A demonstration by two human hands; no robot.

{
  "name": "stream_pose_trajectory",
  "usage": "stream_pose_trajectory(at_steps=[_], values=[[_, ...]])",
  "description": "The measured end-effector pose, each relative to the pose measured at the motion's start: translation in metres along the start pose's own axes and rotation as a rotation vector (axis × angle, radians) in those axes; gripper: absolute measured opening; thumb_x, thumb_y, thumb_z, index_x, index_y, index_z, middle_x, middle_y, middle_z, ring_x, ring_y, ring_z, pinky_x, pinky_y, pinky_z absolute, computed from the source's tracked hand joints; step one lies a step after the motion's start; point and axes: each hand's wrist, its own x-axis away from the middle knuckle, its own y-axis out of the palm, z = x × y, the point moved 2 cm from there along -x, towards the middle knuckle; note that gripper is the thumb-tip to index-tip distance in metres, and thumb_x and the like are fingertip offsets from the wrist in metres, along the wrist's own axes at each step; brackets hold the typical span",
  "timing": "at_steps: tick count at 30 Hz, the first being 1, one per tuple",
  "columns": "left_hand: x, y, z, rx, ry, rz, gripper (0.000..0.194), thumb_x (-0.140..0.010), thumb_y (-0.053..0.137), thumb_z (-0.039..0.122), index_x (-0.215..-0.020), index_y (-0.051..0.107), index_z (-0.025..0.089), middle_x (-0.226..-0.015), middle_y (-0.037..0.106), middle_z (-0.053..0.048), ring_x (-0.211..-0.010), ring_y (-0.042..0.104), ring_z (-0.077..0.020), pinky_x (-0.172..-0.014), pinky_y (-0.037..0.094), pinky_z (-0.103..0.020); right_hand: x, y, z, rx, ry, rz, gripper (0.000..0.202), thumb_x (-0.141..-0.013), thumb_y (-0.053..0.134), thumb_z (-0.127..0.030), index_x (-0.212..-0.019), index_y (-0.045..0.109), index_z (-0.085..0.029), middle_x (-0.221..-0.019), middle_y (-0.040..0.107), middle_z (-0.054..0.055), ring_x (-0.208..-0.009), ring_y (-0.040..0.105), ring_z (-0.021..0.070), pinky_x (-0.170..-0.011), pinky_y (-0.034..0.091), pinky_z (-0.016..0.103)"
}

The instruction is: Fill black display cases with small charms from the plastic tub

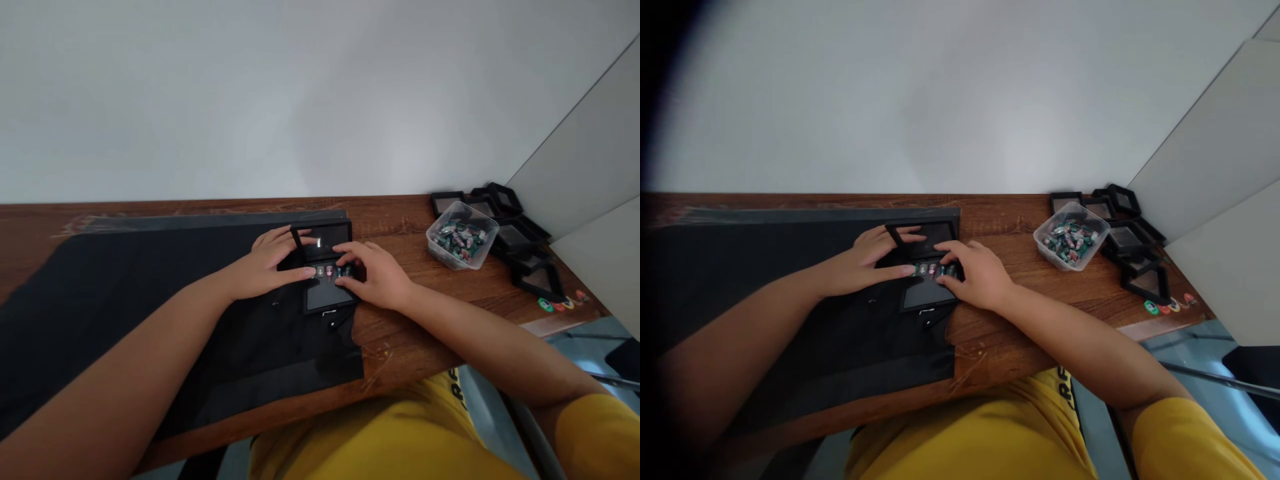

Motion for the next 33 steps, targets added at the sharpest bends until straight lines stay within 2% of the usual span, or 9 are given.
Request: stream_pose_trajectory(at_steps=[11, 18, 24, 33], values=[[0.0, 0.003, -0.004, -0.029, 0.042, 0.045, 0.084, -0.086, 0.05, 0.087, -0.146, 0.058, 0.029, -0.166, 0.044, -0.013, -0.155, 0.033, -0.0383, -0.126, 0.021, -0.061, -0.001, 0.0, 0.001, -0.003, -0.015, 0.006, 0.047, -0.086, 0.081, -0.02, -0.129, 0.062, -0.021, -0.109, 0.08, 0.005, -0.102, 0.068, 0.0246, -0.093, 0.049, 0.041], [0.001, 0.003, 0.0, -0.058, 0.016, 0.033, 0.081, -0.088, 0.053, 0.084, -0.148, 0.056, 0.029, -0.167, 0.042, -0.012, -0.155, 0.032, -0.0401, -0.125, 0.022, -0.064, 0.005, -0.013, 0.003, 0.025, 0.005, 0.061, 0.053, -0.08, 0.088, -0.027, -0.126, 0.065, -0.021, -0.113, 0.077, 0.007, -0.106, 0.067, 0.0253, -0.094, 0.05, 0.04], [0.001, 0.003, 0.003, -0.043, 0.007, 0.024, 0.084, -0.087, 0.053, 0.084, -0.148, 0.056, 0.026, -0.168, 0.041, -0.015, -0.156, 0.031, -0.0411, -0.125, 0.022, -0.066, 0.008, -0.015, 0.0, 0.087, 0.063, 0.01, 0.042, -0.082, 0.084, -0.023, -0.12, 0.068, -0.02, -0.107, 0.076, 0.007, -0.103, 0.065, 0.0254, -0.092, 0.05, 0.04], [0.0, 0.007, -0.002, -0.075, 0.016, 0.05, 0.087, -0.083, 0.05, 0.089, -0.149, 0.056, 0.032, -0.168, 0.043, -0.01, -0.155, 0.034, -0.0401, -0.125, 0.025, -0.062, 0.01, -0.012, -0.005, 0.12, -0.03, 0.053, 0.042, -0.082, 0.083, -0.022, -0.121, 0.069, -0.015, -0.113, 0.076, 0.011, -0.107, 0.067, 0.0267, -0.099, 0.05, 0.044]])
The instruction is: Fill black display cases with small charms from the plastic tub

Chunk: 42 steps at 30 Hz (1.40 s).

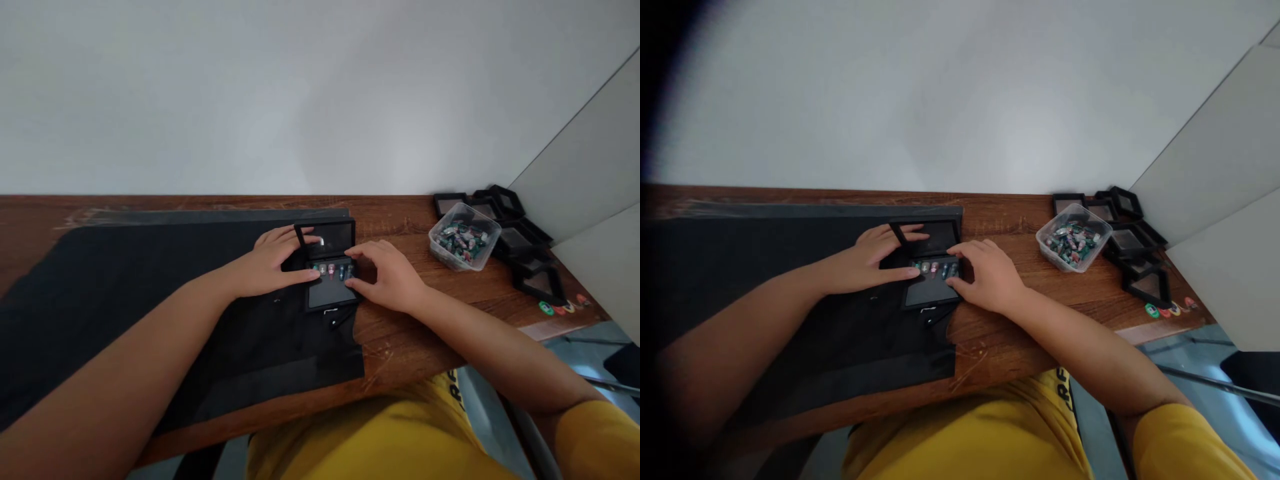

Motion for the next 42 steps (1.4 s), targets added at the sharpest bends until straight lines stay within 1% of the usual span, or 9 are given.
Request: stream_pose_trajectory(at_steps=[4, 8, 10, 12, 16, 20, 29, 37, 42], values=[[0.001, 0.0, 0.0, -0.019, -0.014, -0.019, 0.09, -0.083, 0.049, 0.09, -0.151, 0.054, 0.032, -0.169, 0.04, -0.009, -0.156, 0.033, -0.0398, -0.126, 0.025, -0.059, 0.002, -0.025, -0.002, -0.012, -0.048, 0.153, 0.018, -0.093, 0.073, -0.034, -0.105, 0.073, -0.02, -0.099, 0.077, 0.007, -0.092, 0.069, 0.0223, -0.087, 0.052, 0.037], [0.003, -0.003, 0.004, -0.006, -0.024, -0.038, 0.091, -0.085, 0.046, 0.09, -0.154, 0.051, 0.03, -0.17, 0.038, -0.01, -0.157, 0.031, -0.0394, -0.127, 0.022, -0.06, 0.009, -0.086, 0.014, 0.018, 0.08, 0.611, 0.045, -0.108, 0.039, -0.038, -0.077, 0.066, -0.021, -0.071, 0.066, 0.003, -0.07, 0.062, 0.0177, -0.07, 0.045, 0.033], [0.003, -0.004, 0.005, 0.006, -0.027, -0.058, 0.091, -0.086, 0.045, 0.09, -0.154, 0.05, 0.029, -0.171, 0.037, -0.011, -0.157, 0.029, -0.0388, -0.127, 0.019, -0.061, 0.013, -0.113, 0.032, 0.106, 0.207, 0.702, 0.046, -0.107, 0.035, -0.033, -0.069, 0.058, -0.022, -0.069, 0.062, 0.004, -0.069, 0.06, 0.0184, -0.07, 0.043, 0.033], [0.003, -0.005, 0.006, 0.013, -0.031, -0.075, 0.092, -0.086, 0.044, 0.09, -0.154, 0.05, 0.028, -0.171, 0.036, -0.011, -0.158, 0.028, -0.0385, -0.127, 0.017, -0.061, 0.016, -0.13, 0.053, 0.236, 0.398, 0.621, 0.041, -0.103, 0.037, -0.029, -0.068, 0.056, -0.022, -0.071, 0.063, 0.005, -0.073, 0.061, 0.0201, -0.071, 0.041, 0.035], [0.004, -0.005, 0.005, 0.007, -0.029, -0.054, 0.089, -0.087, 0.046, 0.088, -0.154, 0.049, 0.029, -0.171, 0.037, -0.011, -0.157, 0.028, -0.0395, -0.126, 0.017, -0.063, 0.022, -0.133, 0.091, 0.489, 0.692, 0.187, 0.018, -0.092, 0.055, -0.031, -0.081, 0.064, -0.021, -0.083, 0.07, 0.009, -0.081, 0.065, 0.026, -0.073, 0.044, 0.037], [0.005, -0.003, 0.004, 0.008, 0.012, -0.027, 0.084, -0.091, 0.047, 0.084, -0.153, 0.049, 0.028, -0.17, 0.038, -0.013, -0.155, 0.031, -0.0404, -0.125, 0.019, -0.063, 0.026, -0.123, 0.108, 0.64, 0.767, -0.057, 0.029, -0.089, 0.066, -0.046, -0.095, 0.07, -0.018, -0.094, 0.075, 0.016, -0.095, 0.069, 0.0344, -0.083, 0.051, 0.044], [0.003, -0.003, 0.003, 0.002, 0.006, -0.038, 0.087, -0.087, 0.049, 0.086, -0.153, 0.05, 0.029, -0.169, 0.039, -0.012, -0.155, 0.032, -0.042, -0.125, 0.021, -0.064, 0.027, -0.12, 0.11, 0.598, 0.823, -0.057, 0.024, -0.087, 0.066, -0.03, -0.108, 0.067, -0.019, -0.109, 0.077, 0.015, -0.094, 0.071, 0.0299, -0.075, 0.05, 0.037], [0.003, 0.001, -0.001, 0.004, 0.017, -0.008, 0.085, -0.086, 0.049, 0.086, -0.152, 0.052, 0.032, -0.168, 0.041, -0.01, -0.155, 0.034, -0.0406, -0.125, 0.023, -0.061, 0.026, -0.119, 0.113, 0.578, 0.799, -0.004, 0.019, -0.09, 0.062, -0.024, -0.106, 0.071, -0.018, -0.109, 0.076, 0.015, -0.095, 0.07, 0.0291, -0.077, 0.049, 0.037], [0.002, 0.0, -0.001, 0.01, 0.008, -0.004, 0.087, -0.086, 0.05, 0.085, -0.153, 0.05, 0.03, -0.168, 0.042, -0.011, -0.154, 0.036, -0.0412, -0.125, 0.024, -0.062, 0.027, -0.123, 0.118, 0.502, 0.812, 0.088, 0.019, -0.091, 0.062, -0.024, -0.107, 0.071, -0.018, -0.097, 0.075, 0.012, -0.081, 0.068, 0.0247, -0.072, 0.049, 0.036]])
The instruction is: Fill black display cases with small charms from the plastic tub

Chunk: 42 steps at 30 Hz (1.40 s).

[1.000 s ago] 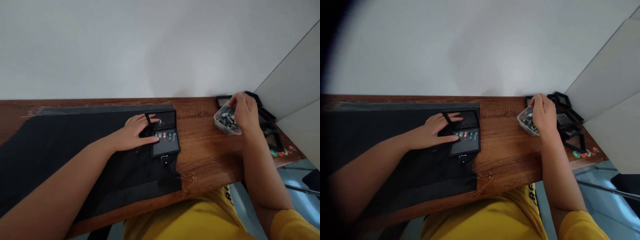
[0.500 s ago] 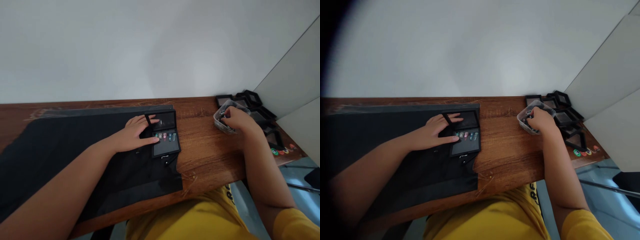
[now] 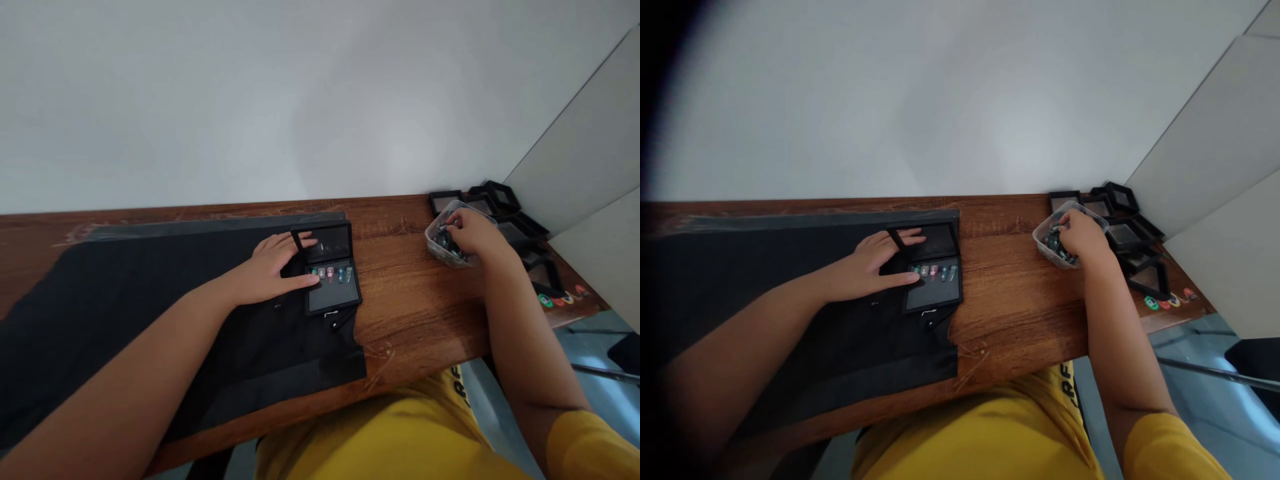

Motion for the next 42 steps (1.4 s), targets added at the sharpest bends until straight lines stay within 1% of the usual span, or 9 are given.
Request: stream_pose_trajectory(at_steps=[6, 11, 15, 17, 20, 22, 27, 33, 42], values=[[0.001, 0.003, -0.004, 0.026, 0.001, 0.023, 0.089, -0.087, 0.052, 0.082, -0.157, 0.045, 0.029, -0.165, 0.044, -0.013, -0.152, 0.037, -0.041, -0.125, 0.025, -0.061, 0.004, -0.018, -0.006, -0.26, -0.057, 0.213, 0.017, -0.09, 0.061, -0.025, -0.105, 0.067, -0.019, -0.1, 0.073, 0.011, -0.085, 0.065, 0.0237, -0.08, 0.051, 0.037], [-0.001, 0.001, -0.008, 0.263, -0.057, 0.098, 0.082, -0.089, 0.053, 0.078, -0.152, 0.05, 0.026, -0.159, 0.052, -0.015, -0.148, 0.044, -0.04, -0.123, 0.032, -0.061, 0.036, -0.017, -0.058, -0.739, -0.319, 0.306, 0.019, -0.095, 0.057, -0.033, -0.111, 0.056, -0.024, -0.108, 0.066, 0.008, -0.082, 0.061, 0.0184, -0.076, 0.052, 0.034], [-0.004, -0.011, -0.004, 0.627, -0.105, 0.172, 0.061, -0.093, 0.058, 0.068, -0.136, 0.06, 0.025, -0.143, 0.067, -0.013, -0.132, 0.062, -0.0339, -0.114, 0.047, -0.055, 0.074, 0.004, -0.109, -1.204, -0.616, -0.089, 0.026, -0.092, 0.065, -0.046, -0.102, 0.05, -0.027, -0.094, 0.061, 0.002, -0.075, 0.057, 0.0153, -0.069, 0.052, 0.031], [-0.003, -0.02, 0.001, 0.6, -0.12, 0.378, 0.05, -0.091, 0.064, 0.062, -0.122, 0.064, 0.022, -0.127, 0.075, -0.013, -0.12, 0.068, -0.0316, -0.111, 0.05, -0.054, 0.087, 0.018, -0.125, -1.317, -0.644, -0.336, 0.036, -0.09, 0.07, -0.054, -0.099, 0.049, -0.027, -0.089, 0.059, 0.0, -0.07, 0.054, 0.0138, -0.066, 0.052, 0.03], [0.006, -0.031, 0.017, 0.363, -0.117, 0.857, 0.035, -0.093, 0.066, 0.049, -0.113, 0.063, 0.02, -0.108, 0.076, -0.008, -0.106, 0.071, -0.0259, -0.109, 0.052, -0.051, 0.094, 0.037, -0.136, -1.409, -0.571, -0.575, 0.048, -0.083, 0.078, -0.062, -0.099, 0.049, -0.027, -0.084, 0.06, -0.002, -0.065, 0.052, 0.0124, -0.06, 0.05, 0.028], [0.012, -0.032, 0.034, 0.198, -0.047, 0.971, 0.023, -0.094, 0.065, 0.041, -0.106, 0.063, 0.022, -0.099, 0.075, -0.005, -0.098, 0.071, -0.0239, -0.102, 0.056, -0.049, 0.095, 0.047, -0.138, -1.452, -0.52, -0.643, 0.051, -0.08, 0.082, -0.061, -0.1, 0.051, -0.027, -0.082, 0.06, -0.004, -0.063, 0.051, 0.0113, -0.058, 0.05, 0.026], [0.016, -0.024, 0.085, 0.022, 0.307, 0.86, 0.005, -0.091, 0.067, 0.032, -0.09, 0.067, 0.028, -0.083, 0.076, 0.0, -0.089, 0.073, -0.0242, -0.09, 0.058, -0.046, 0.099, 0.055, -0.142, -1.504, -0.479, -0.753, 0.052, -0.077, 0.086, -0.057, -0.106, 0.055, -0.027, -0.083, 0.064, -0.004, -0.06, 0.051, 0.0101, -0.055, 0.048, 0.024], [0.009, -0.011, 0.104, -0.01, 0.224, 0.572, 0.034, -0.089, 0.063, 0.062, -0.097, 0.072, 0.03, -0.094, 0.078, -0.004, -0.101, 0.071, -0.0308, -0.096, 0.054, -0.054, 0.103, 0.052, -0.144, -1.514, -0.494, -0.784, 0.047, -0.08, 0.084, -0.055, -0.106, 0.057, -0.026, -0.083, 0.062, -0.004, -0.064, 0.052, 0.0102, -0.059, 0.049, 0.024], [0.005, -0.005, 0.102, -0.006, 0.235, 0.505, 0.027, -0.094, 0.063, 0.057, -0.091, 0.07, 0.031, -0.092, 0.079, -0.002, -0.105, 0.071, -0.03, -0.097, 0.052, -0.054, 0.103, 0.056, -0.142, -1.51, -0.489, -0.776, 0.038, -0.085, 0.081, -0.048, -0.105, 0.057, -0.026, -0.089, 0.066, -0.002, -0.075, 0.062, 0.0125, -0.065, 0.054, 0.025]])
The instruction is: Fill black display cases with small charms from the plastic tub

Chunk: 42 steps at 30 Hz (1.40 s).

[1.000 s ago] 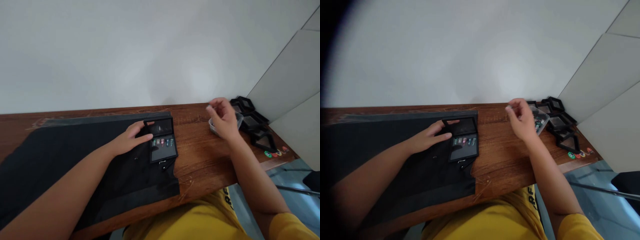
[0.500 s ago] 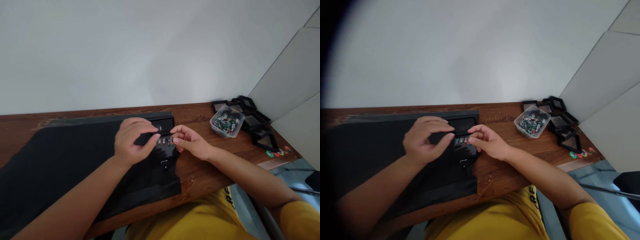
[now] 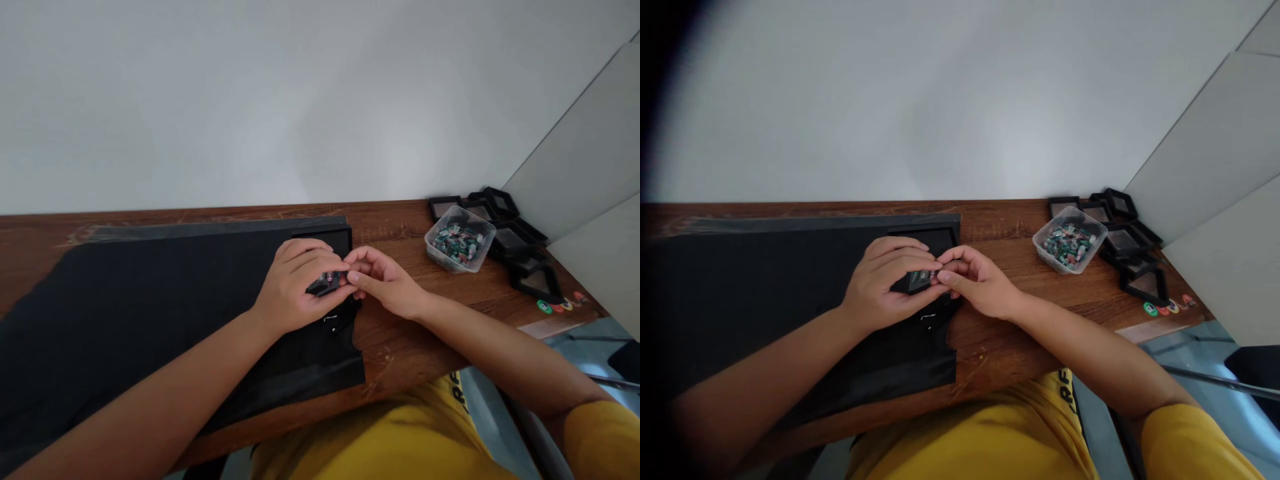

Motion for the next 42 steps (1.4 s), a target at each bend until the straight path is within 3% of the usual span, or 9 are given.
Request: stream_pose_trajectory(at_steps=[10, 20, 27, 35, 42], values=[[-0.001, -0.001, 0.001, 0.049, 0.265, 0.316, 0.01, -0.091, 0.077, 0.03, -0.093, 0.068, 0.028, -0.085, 0.079, 0.002, -0.089, 0.074, -0.0233, -0.08, 0.06, -0.042, -0.002, -0.007, 0.004, -0.13, -0.004, -0.006, 0.049, -0.079, 0.089, -0.046, -0.109, 0.058, -0.022, -0.086, 0.075, -0.004, -0.072, 0.072, 0.0087, -0.076, 0.062, 0.023], [-0.003, 0.004, -0.007, 0.108, 0.23, 0.278, 0.009, -0.09, 0.078, 0.027, -0.09, 0.07, 0.025, -0.085, 0.079, 0.0, -0.087, 0.074, -0.0227, -0.08, 0.062, -0.041, -0.003, -0.009, 0.011, -0.116, -0.031, 0.095, 0.046, -0.079, 0.089, -0.049, -0.104, 0.064, -0.02, -0.087, 0.079, -0.001, -0.076, 0.078, 0.011, -0.084, 0.066, 0.026], [-0.003, 0.002, -0.01, 0.145, 0.229, 0.271, 0.008, -0.091, 0.077, 0.025, -0.097, 0.071, 0.024, -0.088, 0.079, -0.002, -0.09, 0.073, -0.0218, -0.082, 0.062, -0.04, 0.001, -0.009, 0.008, -0.123, -0.054, 0.015, 0.041, -0.085, 0.086, -0.04, -0.116, 0.064, -0.021, -0.099, 0.081, 0.001, -0.091, 0.079, 0.0101, -0.093, 0.063, 0.023], [-0.002, 0.001, -0.006, 0.137, 0.251, 0.281, 0.01, -0.091, 0.078, 0.023, -0.098, 0.071, 0.023, -0.09, 0.078, -0.001, -0.091, 0.073, -0.0202, -0.085, 0.061, -0.039, 0.004, -0.01, 0.008, -0.097, -0.057, -0.047, 0.041, -0.089, 0.083, -0.034, -0.122, 0.063, -0.021, -0.105, 0.081, 0.003, -0.097, 0.08, 0.0149, -0.102, 0.062, 0.035], [-0.002, -0.001, -0.005, 0.119, 0.308, 0.29, 0.01, -0.091, 0.077, 0.02, -0.099, 0.073, 0.025, -0.092, 0.077, -0.001, -0.091, 0.071, -0.0199, -0.084, 0.061, -0.039, 0.004, -0.009, 0.007, -0.147, -0.048, -0.078, 0.037, -0.091, 0.081, -0.03, -0.121, 0.062, -0.021, -0.103, 0.081, 0.001, -0.094, 0.08, 0.0107, -0.095, 0.062, 0.024]])
